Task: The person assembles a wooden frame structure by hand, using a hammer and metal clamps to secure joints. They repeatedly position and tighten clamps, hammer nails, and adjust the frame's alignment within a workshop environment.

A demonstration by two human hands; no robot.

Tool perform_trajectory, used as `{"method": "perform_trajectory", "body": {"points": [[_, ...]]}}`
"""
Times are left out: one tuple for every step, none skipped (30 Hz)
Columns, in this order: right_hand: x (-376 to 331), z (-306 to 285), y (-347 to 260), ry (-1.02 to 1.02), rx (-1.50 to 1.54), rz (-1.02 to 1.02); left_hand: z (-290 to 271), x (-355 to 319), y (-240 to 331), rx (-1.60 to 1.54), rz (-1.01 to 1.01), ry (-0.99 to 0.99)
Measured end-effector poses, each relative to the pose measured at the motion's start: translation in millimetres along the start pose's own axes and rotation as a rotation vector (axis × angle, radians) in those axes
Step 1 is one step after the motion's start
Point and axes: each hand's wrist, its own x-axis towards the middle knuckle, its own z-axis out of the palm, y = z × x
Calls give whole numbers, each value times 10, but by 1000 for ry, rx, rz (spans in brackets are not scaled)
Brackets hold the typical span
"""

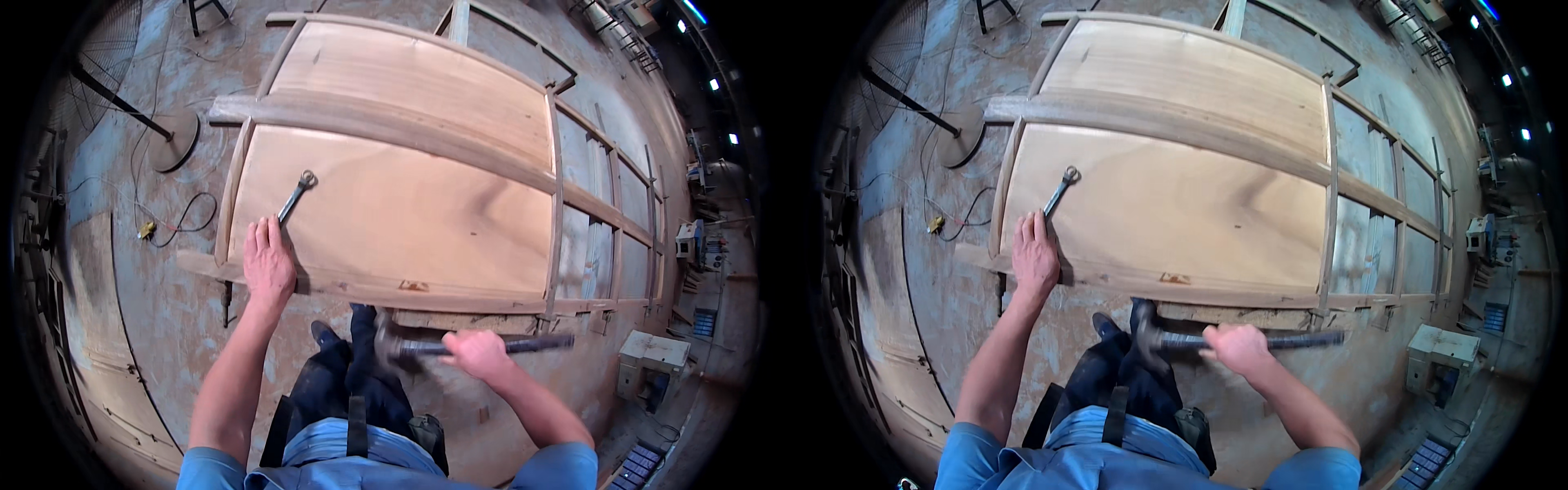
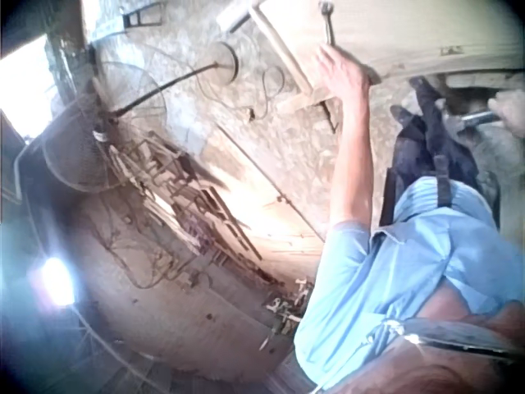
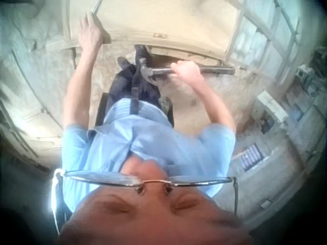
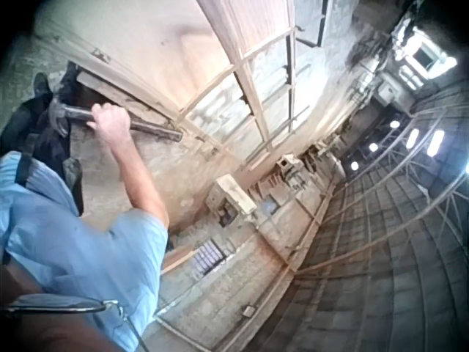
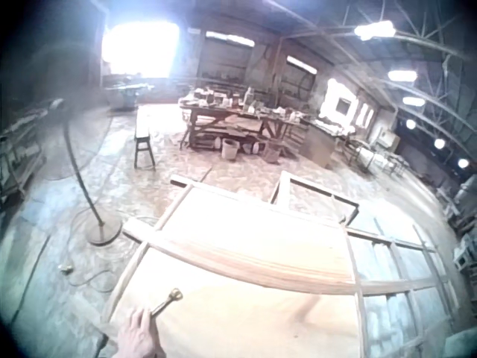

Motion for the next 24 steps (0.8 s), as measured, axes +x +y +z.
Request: {"method": "perform_trajectory", "body": {"points": [[20,-43,9,35,1,96,-17,-10,7,-2,1,-1],[-5,-30,-17,55,14,110,-39,-9,18,-4,2,-2],[-44,4,-46,75,25,119,-63,-6,21,-5,1,-1],[-84,1,-67,70,76,113,-83,-1,20,-14,-8,-11],[-131,1,-81,64,128,105,-83,-12,11,-15,-12,-15],[-203,54,-54,126,225,108,-62,-17,8,-21,-16,-15],[-263,121,11,190,318,101,-56,-16,2,-24,-25,-11],[-306,173,81,194,394,198,-60,-17,13,-38,-26,-9],[-328,85,86,270,515,324,-53,-8,30,-48,-25,-15],[-297,29,132,333,579,480,-73,-13,15,-52,-32,-23],[-251,-42,200,395,643,633,-92,-15,15,-57,-41,-32],[-192,-117,316,451,651,745,-102,-9,29,-77,-52,-16],[-117,-176,494,474,728,805,-126,-3,36,-99,-41,-5],[-42,-200,691,535,662,855,-156,8,47,-120,-31,5],[50,-198,886,598,599,898,-212,64,35,-136,-24,19],[108,-192,1080,628,586,930,-323,129,83,-190,-8,83],[164,-218,1263,659,571,961,-322,206,82,-181,-22,67],[256,-257,1378,675,539,967,-289,205,31,-163,-49,44],[314,-268,1495,700,516,957,-251,209,-29,-145,-80,25],[354,-233,1601,722,495,939,-169,201,-77,-168,-84,123],[365,-166,1721,738,468,928,-227,231,4,-236,-179,69],[414,-183,1750,704,439,912,-213,208,-29,-260,-227,107],[467,-205,1753,666,408,877,-147,152,-117,-274,-290,150],[481,-104,1861,626,306,885,-71,131,-140,-330,-323,167]]}}
